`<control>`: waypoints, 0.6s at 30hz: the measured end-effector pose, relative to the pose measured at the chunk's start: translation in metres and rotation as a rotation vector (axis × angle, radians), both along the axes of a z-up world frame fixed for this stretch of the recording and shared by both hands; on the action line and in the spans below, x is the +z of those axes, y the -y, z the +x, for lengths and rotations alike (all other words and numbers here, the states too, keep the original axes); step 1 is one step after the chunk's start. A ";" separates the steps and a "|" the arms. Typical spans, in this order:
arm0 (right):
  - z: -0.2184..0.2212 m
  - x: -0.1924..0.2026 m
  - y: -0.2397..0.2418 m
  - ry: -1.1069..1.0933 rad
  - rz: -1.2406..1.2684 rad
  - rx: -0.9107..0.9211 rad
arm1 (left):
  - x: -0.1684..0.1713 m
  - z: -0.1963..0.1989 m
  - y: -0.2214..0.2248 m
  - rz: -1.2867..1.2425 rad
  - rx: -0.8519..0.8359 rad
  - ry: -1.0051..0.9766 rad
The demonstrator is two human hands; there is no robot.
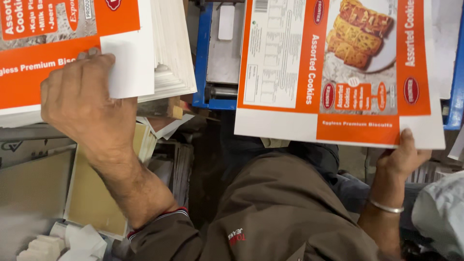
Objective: The person picks up printed paper sheets from a stack and feeds them one at a time into a printing machine with both hands.
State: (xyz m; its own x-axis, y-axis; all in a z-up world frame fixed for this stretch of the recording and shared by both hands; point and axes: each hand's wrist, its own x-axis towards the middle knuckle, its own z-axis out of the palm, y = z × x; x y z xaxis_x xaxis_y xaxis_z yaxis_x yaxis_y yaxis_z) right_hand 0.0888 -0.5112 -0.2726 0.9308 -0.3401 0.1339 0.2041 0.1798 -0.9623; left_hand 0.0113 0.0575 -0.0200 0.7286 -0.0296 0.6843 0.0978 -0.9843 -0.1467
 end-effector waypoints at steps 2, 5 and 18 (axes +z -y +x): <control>0.020 -0.002 0.000 -0.021 -0.050 -0.052 | 0.000 0.000 -0.002 -0.007 -0.006 -0.003; 0.057 -0.014 -0.001 -0.021 0.041 -0.116 | 0.000 -0.002 -0.001 -0.011 -0.022 0.007; 0.101 -0.062 -0.021 -0.478 0.394 0.067 | 0.009 -0.005 0.004 -0.038 0.013 -0.052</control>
State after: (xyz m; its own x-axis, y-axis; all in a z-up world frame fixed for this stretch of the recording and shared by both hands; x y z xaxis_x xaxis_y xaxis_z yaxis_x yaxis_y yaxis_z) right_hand 0.1898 -0.4899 -0.3350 0.8779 -0.2183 -0.4262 -0.2564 0.5375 -0.8034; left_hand 0.0060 0.0535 -0.0107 0.7633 0.0050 0.6460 0.1038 -0.9879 -0.1150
